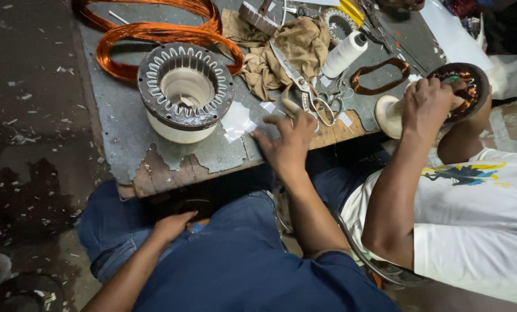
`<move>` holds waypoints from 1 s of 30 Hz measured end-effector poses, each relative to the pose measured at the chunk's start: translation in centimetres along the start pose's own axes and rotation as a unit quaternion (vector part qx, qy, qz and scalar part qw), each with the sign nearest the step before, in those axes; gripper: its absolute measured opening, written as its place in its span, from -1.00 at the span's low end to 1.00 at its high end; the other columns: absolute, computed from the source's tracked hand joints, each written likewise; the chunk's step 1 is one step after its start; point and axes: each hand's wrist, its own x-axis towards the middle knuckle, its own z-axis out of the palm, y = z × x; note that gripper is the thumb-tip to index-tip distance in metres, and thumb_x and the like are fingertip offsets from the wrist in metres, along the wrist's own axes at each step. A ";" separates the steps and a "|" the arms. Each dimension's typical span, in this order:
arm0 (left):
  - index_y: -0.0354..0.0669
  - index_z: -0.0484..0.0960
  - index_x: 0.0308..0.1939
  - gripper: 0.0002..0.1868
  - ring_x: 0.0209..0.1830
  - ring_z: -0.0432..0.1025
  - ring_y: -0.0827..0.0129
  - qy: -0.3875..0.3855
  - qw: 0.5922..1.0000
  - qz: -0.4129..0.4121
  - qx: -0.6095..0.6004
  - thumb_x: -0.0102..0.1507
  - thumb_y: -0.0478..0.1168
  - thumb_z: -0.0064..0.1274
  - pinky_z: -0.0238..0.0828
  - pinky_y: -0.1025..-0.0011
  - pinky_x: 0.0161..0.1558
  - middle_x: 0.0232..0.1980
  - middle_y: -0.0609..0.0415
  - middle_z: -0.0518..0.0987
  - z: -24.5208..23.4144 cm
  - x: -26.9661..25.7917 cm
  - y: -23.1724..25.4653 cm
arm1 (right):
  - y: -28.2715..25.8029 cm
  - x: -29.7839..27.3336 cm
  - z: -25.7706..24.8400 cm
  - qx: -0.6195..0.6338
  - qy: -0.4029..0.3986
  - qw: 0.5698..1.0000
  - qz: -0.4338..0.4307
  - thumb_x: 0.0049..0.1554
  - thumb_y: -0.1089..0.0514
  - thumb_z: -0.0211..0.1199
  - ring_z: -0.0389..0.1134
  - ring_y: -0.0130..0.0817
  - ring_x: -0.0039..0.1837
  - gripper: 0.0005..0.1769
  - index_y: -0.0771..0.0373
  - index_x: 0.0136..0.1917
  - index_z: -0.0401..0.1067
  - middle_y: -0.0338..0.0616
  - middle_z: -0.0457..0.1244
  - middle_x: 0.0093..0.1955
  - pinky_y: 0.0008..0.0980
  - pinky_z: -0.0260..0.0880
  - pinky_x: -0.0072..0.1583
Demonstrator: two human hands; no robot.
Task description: The person winds orange copper wire around a stator core, using a wooden tool to press the wire into the slots. They repeatedly pull wire from a coil, wrap it around the core, and tuck it into place.
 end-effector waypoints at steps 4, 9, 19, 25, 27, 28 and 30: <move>0.18 0.64 0.30 -0.52 -0.03 0.49 0.28 -0.031 0.987 0.122 0.096 0.37 0.00 -0.23 0.38 0.38 0.04 0.09 -0.03 0.64 -0.4 0.6 -0.2 | -0.9 1.2 0.3 0.044 -0.024 0.999 -0.021 -0.09 0.04 0.63 0.13 0.13 0.33 -0.56 0.06 0.05 0.56 0.04 0.17 0.32 0.03 0.22 0.33; 0.05 0.61 0.28 -0.52 -0.10 0.58 0.33 -0.039 0.990 0.135 0.008 0.34 -0.06 -0.21 0.49 0.40 -0.02 -0.01 0.06 0.73 -0.3 0.7 -0.3 | -2.0 2.5 0.3 0.141 -0.143 0.959 -0.200 0.04 0.17 0.51 0.21 0.11 0.41 -0.46 0.29 0.27 0.49 0.04 0.25 0.38 0.01 0.26 0.40; -0.20 0.72 -0.23 -0.86 -0.19 0.60 0.37 -0.012 0.853 0.520 0.044 0.18 -0.23 0.28 0.52 0.40 -0.11 -0.22 0.07 0.68 -8.0 -22.3 19.7 | -1.7 1.4 2.4 0.265 0.081 0.960 -0.036 0.14 0.31 0.40 0.41 -0.22 -0.10 -0.90 0.28 -0.07 0.50 -0.09 0.37 -0.13 -0.33 0.40 0.00; -0.43 0.65 -0.06 -0.52 0.12 0.43 -0.15 0.344 0.601 0.655 0.302 -0.05 -0.30 0.28 0.32 0.04 0.15 0.06 -0.26 0.55 -15.2 -30.4 34.6 | -2.4 2.4 3.6 0.537 -0.058 0.816 0.207 0.24 0.33 0.21 0.40 -0.41 -0.10 -0.80 0.35 0.15 0.43 -0.13 0.40 -0.07 -0.47 0.43 -0.04; -0.36 0.68 -0.12 -0.54 0.12 0.46 -0.11 0.345 0.568 0.634 0.395 -0.11 -0.30 0.25 0.24 -0.05 0.17 -0.03 -0.19 0.59 -15.9 -29.7 37.8 | -2.9 2.7 3.8 0.611 -0.088 0.753 0.229 0.24 0.36 0.14 0.41 -0.39 -0.09 -0.70 0.39 0.25 0.37 -0.10 0.37 -0.03 -0.44 0.47 -0.06; -0.32 0.70 -0.15 -0.55 0.12 0.48 -0.09 0.343 0.549 0.622 0.441 -0.14 -0.30 0.23 0.21 -0.09 0.18 -0.08 -0.15 0.61 -16.1 -29.2 38.8 | -3.1 2.9 3.8 0.617 -0.107 0.742 0.239 0.22 0.36 0.12 0.42 -0.39 -0.08 -0.65 0.37 0.29 0.32 -0.12 0.36 -0.01 -0.42 0.49 -0.07; -0.24 0.70 -0.19 -0.73 0.08 0.49 0.01 0.276 0.611 0.529 0.520 0.02 -0.32 0.20 0.24 -0.01 0.28 -0.13 -0.10 0.63 -16.5 -28.3 39.7 | -3.3 3.1 4.0 0.625 -0.147 0.721 0.261 0.19 0.36 0.08 0.43 -0.37 -0.06 -0.55 0.33 0.35 0.23 -0.15 0.33 0.05 -0.39 0.52 -0.07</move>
